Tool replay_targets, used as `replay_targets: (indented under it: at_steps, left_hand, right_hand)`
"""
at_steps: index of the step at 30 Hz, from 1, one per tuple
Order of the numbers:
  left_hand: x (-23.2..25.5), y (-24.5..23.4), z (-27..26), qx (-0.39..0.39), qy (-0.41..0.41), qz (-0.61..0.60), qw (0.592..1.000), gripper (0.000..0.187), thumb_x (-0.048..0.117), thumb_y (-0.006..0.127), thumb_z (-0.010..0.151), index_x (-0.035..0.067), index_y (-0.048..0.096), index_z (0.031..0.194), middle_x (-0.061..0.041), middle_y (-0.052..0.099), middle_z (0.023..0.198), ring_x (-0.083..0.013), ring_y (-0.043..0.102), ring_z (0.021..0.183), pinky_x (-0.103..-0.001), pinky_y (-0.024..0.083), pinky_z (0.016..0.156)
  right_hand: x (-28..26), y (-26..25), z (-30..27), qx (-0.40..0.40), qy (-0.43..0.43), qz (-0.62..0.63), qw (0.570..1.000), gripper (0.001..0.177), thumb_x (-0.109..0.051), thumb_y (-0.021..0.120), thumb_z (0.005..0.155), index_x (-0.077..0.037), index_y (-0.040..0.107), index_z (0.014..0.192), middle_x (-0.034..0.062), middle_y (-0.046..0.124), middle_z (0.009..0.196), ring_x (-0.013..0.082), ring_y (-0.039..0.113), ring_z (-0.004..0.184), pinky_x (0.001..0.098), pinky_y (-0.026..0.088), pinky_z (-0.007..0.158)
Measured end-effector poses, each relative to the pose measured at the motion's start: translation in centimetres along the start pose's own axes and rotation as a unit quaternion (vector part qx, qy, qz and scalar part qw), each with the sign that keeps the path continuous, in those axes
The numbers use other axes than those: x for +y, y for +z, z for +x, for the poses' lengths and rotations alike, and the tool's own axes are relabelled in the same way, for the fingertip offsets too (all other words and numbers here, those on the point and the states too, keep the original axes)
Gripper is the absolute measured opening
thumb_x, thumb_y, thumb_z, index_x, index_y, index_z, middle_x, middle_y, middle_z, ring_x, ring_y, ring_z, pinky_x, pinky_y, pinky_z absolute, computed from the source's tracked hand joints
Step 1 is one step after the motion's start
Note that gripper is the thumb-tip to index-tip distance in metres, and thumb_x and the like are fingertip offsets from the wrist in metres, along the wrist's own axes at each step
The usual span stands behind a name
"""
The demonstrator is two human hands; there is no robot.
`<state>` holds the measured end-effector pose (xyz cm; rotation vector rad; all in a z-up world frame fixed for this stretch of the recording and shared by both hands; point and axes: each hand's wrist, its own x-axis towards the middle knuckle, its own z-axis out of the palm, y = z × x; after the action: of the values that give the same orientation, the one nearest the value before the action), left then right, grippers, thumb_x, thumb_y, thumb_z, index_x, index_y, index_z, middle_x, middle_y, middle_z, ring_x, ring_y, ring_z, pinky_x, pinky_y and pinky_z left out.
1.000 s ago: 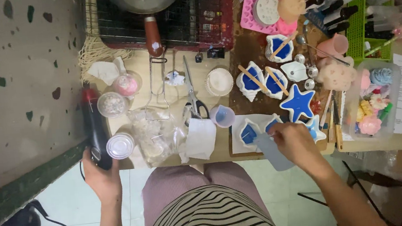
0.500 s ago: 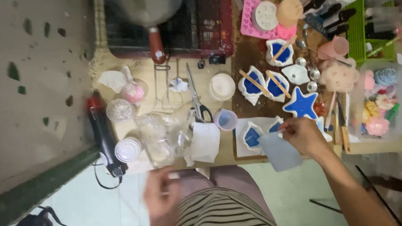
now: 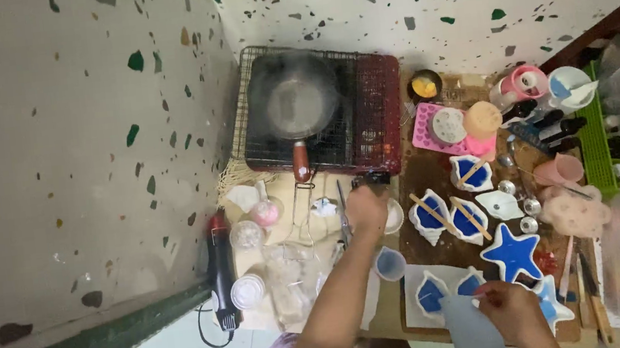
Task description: Pouring melted wax into decorative molds and adding fragrance oils to create candles.
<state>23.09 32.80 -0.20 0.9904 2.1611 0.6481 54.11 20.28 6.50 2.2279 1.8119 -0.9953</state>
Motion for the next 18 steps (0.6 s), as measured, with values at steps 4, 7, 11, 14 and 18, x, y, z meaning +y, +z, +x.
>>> replay_targets:
  at_steps: [4,7,11,14,18]
  left_hand:
    - [-1.2,3.3,1.3,-0.003,-0.009,0.029,1.000,0.051,0.050,0.084,0.075,0.002,0.074,0.087,-0.022,0.073,0.092,-0.0419,0.071,0.091,-0.051,0.056,0.081]
    - [-2.4,4.7,1.9,0.040,0.033,0.028,0.998,0.048,0.048,0.083,0.078,0.002,0.076,0.087,-0.024,0.073,0.092,-0.0431,0.071,0.091,-0.052,0.056,0.081]
    - [-1.2,2.1,0.7,0.016,0.032,0.033,0.999,0.048,0.046,0.083,0.076,0.001,0.076,0.088,-0.026,0.073,0.094,-0.0439,0.071,0.091,-0.052,0.056,0.080]
    - [-0.5,0.1,-0.1,0.014,0.028,0.029,0.999,0.045,0.043,0.083,0.076,0.001,0.076,0.089,-0.027,0.073,0.095,-0.0449,0.070,0.092,-0.052,0.056,0.081]
    - [-1.3,-0.7,-0.5,0.036,0.066,-0.017,0.997,0.035,0.036,0.078,0.080,0.005,0.076,0.098,-0.024,0.074,0.096,-0.0446,0.070,0.093,-0.052,0.056,0.082]
  right_hand:
    - [3.1,1.9,2.2,-0.018,0.026,0.058,0.998,0.026,-0.016,0.081,0.079,-0.009,0.080,0.104,0.0112,0.083,0.088,0.0204,0.081,0.079,0.0348,0.061,0.074]
    - [2.1,0.9,1.1,0.001,-0.018,0.055,0.998,0.019,-0.015,0.076,0.083,-0.007,0.081,0.100,0.0112,0.082,0.085,0.0194,0.079,0.074,0.0351,0.060,0.069]
    - [0.5,-0.1,-0.5,-0.008,0.033,0.096,0.995,0.019,-0.011,0.075,0.084,-0.006,0.080,0.101,0.0127,0.082,0.081,0.0207,0.077,0.070,0.0363,0.059,0.065]
    - [0.4,0.0,-0.9,-0.005,0.026,0.118,0.993,0.019,-0.010,0.076,0.081,-0.005,0.080,0.099,0.0121,0.081,0.079,0.0196,0.077,0.069,0.0354,0.059,0.064]
    - [-1.6,-0.9,-2.1,-0.013,0.021,0.077,0.997,0.021,-0.011,0.079,0.078,-0.007,0.081,0.099,0.0104,0.081,0.081,0.0180,0.076,0.072,0.0339,0.059,0.068]
